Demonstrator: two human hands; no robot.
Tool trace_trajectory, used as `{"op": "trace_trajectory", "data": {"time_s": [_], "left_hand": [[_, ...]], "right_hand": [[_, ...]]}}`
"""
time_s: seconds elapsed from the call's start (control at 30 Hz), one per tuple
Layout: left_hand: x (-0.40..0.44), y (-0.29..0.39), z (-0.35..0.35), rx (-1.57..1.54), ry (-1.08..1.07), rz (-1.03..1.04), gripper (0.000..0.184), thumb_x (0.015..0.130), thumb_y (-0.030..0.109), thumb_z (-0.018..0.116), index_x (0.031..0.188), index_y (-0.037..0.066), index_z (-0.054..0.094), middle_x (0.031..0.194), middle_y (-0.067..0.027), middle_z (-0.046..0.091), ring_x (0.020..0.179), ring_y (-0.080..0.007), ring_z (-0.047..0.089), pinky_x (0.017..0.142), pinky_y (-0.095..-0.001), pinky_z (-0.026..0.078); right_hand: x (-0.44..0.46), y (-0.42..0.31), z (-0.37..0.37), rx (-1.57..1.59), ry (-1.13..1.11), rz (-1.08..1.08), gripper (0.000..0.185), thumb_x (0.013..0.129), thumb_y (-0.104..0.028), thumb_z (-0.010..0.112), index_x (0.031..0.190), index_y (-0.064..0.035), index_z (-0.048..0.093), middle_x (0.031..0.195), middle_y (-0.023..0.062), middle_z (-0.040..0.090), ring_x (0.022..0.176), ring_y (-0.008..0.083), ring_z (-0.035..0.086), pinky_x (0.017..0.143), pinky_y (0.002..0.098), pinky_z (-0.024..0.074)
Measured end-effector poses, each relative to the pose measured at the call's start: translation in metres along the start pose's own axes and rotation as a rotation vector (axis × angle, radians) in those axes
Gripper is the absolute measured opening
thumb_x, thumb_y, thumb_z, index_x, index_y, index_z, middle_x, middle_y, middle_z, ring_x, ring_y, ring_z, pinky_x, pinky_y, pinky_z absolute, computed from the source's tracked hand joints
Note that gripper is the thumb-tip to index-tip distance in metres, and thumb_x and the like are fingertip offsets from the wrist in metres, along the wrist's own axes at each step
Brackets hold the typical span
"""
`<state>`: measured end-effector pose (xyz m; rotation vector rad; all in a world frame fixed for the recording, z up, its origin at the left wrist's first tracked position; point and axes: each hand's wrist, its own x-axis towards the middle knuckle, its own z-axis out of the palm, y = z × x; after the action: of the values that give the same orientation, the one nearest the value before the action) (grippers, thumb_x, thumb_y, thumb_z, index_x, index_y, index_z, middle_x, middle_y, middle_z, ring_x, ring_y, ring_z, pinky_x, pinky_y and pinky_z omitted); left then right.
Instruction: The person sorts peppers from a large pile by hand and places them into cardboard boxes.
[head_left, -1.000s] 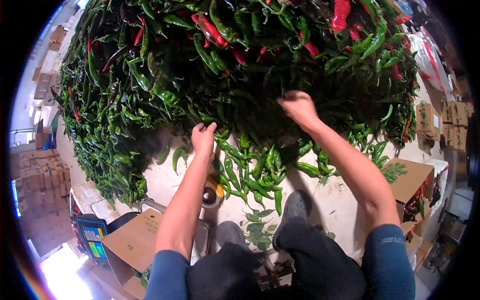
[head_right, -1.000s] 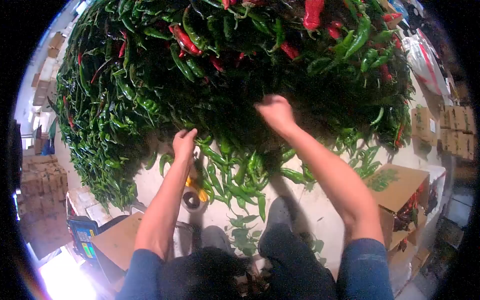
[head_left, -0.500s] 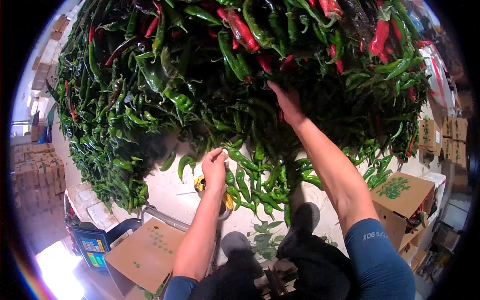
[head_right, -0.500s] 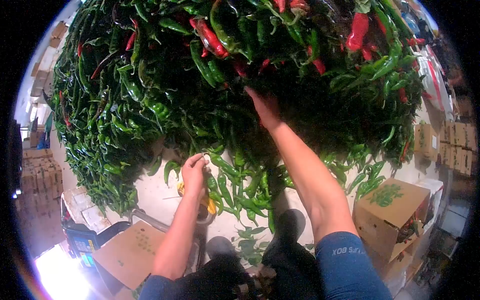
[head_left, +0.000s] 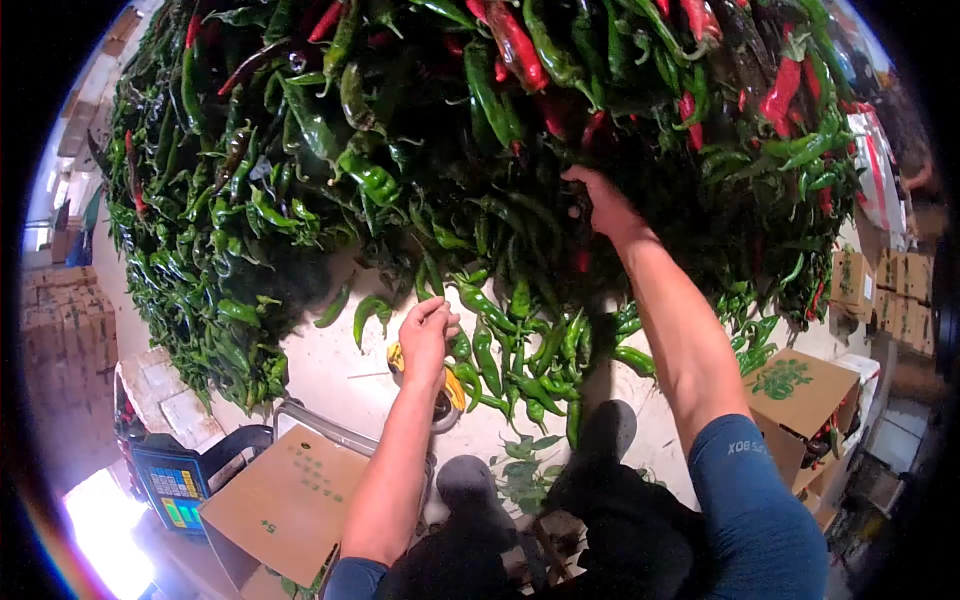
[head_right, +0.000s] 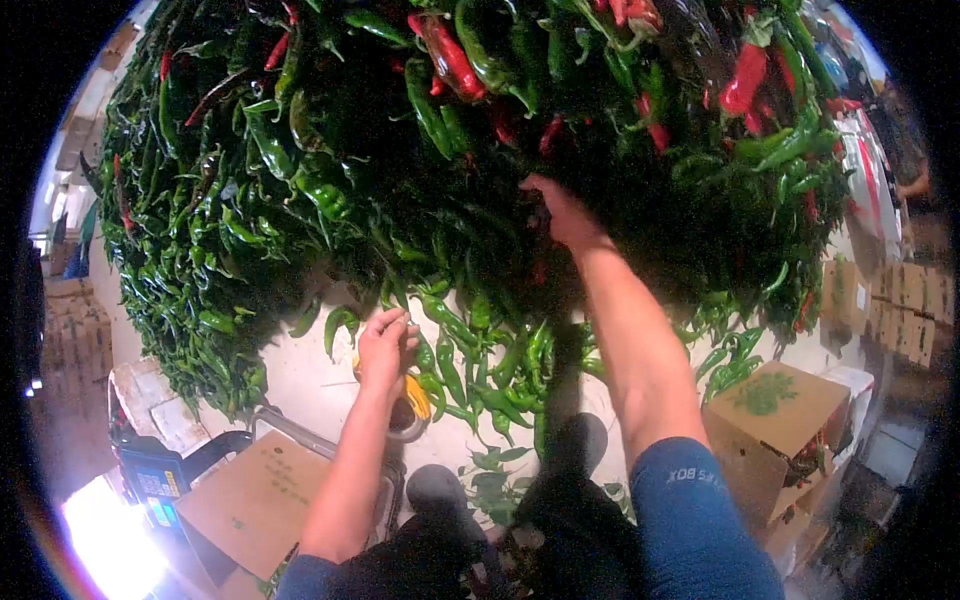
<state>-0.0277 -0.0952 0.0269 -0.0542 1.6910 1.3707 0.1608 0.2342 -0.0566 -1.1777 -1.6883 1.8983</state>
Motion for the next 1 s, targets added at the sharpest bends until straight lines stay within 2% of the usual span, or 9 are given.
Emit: {"op": "trace_trajectory", "data": {"time_s": [0.07,0.13,0.27,0.43,0.57,0.63,0.7,0.83,1.0], "left_hand": [[-0.004,0.003,-0.002,0.006,-0.013,-0.032,0.032,0.093,0.009,0.064,0.121,-0.004,0.058,0.105,-0.0105,0.067,0.088,-0.0167,0.067,0.072,-0.0261,0.053],[-0.005,0.002,-0.004,0.017,-0.025,-0.045,0.032,0.093,0.009,0.065,0.122,-0.003,0.057,0.105,-0.0096,0.068,0.086,-0.0154,0.066,0.07,-0.0252,0.054],[-0.007,-0.002,0.003,0.016,-0.049,-0.054,0.032,0.094,0.009,0.064,0.122,-0.004,0.057,0.103,-0.0105,0.069,0.084,-0.0149,0.066,0.069,-0.0236,0.054],[-0.019,-0.009,0.018,0.097,-0.131,-0.058,0.03,0.096,0.01,0.062,0.122,-0.003,0.059,0.107,-0.0113,0.069,0.087,-0.0157,0.067,0.073,-0.026,0.055],[-0.029,-0.014,0.027,0.115,-0.141,-0.04,0.03,0.093,0.01,0.065,0.119,-0.005,0.061,0.099,-0.0088,0.068,0.084,-0.0138,0.066,0.07,-0.024,0.052],[-0.03,-0.016,0.03,0.112,-0.183,-0.031,0.029,0.093,0.009,0.064,0.119,-0.005,0.061,0.1,-0.0092,0.069,0.084,-0.0137,0.066,0.07,-0.0245,0.052],[-0.036,-0.016,0.039,0.158,-0.175,-0.027,0.028,0.094,0.009,0.064,0.119,-0.004,0.062,0.1,-0.0086,0.068,0.084,-0.0139,0.065,0.071,-0.025,0.053],[-0.035,-0.026,0.046,0.267,-0.233,0.021,0.029,0.093,0.01,0.066,0.118,-0.004,0.063,0.1,-0.0091,0.068,0.085,-0.0144,0.066,0.071,-0.0262,0.054],[-0.029,-0.033,0.029,0.244,-0.237,0.053,0.028,0.092,0.01,0.067,0.118,-0.001,0.063,0.101,-0.0089,0.069,0.085,-0.0176,0.069,0.068,-0.0266,0.054]], "right_hand": [[-0.023,-0.013,-0.014,-0.201,-0.132,-0.072,0.032,0.09,0.0,0.054,0.118,-0.0093,0.067,0.111,0.005,0.067,0.095,0.0203,0.061,0.079,0.0318,0.0489],[-0.075,-0.104,0.008,0.181,-0.029,0.251,0.025,0.091,-0.006,0.063,0.115,-0.0112,0.068,0.102,0.005,0.07,0.084,0.015,0.062,0.063,0.0257,0.0474],[-0.124,-0.121,-0.025,0.444,-0.183,0.277,0.015,0.09,-0.014,0.069,0.101,-0.0034,0.069,0.088,0.0087,0.071,0.069,0.0133,0.063,0.049,0.0267,0.044],[-0.174,-0.113,-0.039,0.359,-0.08,0.35,0.02,0.081,-0.015,0.074,0.097,-0.0051,0.068,0.087,0.0054,0.069,0.073,0.0134,0.064,0.059,0.0291,0.0484],[-0.223,-0.107,-0.056,0.286,0.032,0.373,0.028,0.079,-0.012,0.078,0.101,-0.0054,0.064,0.088,0.0057,0.069,0.074,0.0145,0.064,0.054,0.0247,0.0449],[-0.253,-0.119,-0.065,0.491,-0.113,0.303,0.034,0.078,-0.01,0.075,0.109,-0.0065,0.062,0.086,0.005,0.067,0.073,0.016,0.065,0.049,0.0245,0.0422],[-0.279,-0.121,-0.074,0.523,-0.003,0.312,0.034,0.078,-0.006,0.074,0.109,-0.0025,0.06,0.094,0.0094,0.068,0.09,0.0233,0.072,0.05,0.0255,0.0467],[-0.328,-0.123,-0.093,0.57,0.154,0.248,0.027,0.089,-0.016,0.072,0.109,-0.0022,0.06,0.092,0.0098,0.068,0.08,0.0192,0.069,0.049,0.0251,0.0458],[-0.443,-0.177,-0.145,0.051,0.715,0.087,0.023,0.09,-0.021,0.069,0.106,-0.0052,0.063,0.086,0.0079,0.069,0.075,0.014,0.066,0.053,0.0241,0.0473]]}}
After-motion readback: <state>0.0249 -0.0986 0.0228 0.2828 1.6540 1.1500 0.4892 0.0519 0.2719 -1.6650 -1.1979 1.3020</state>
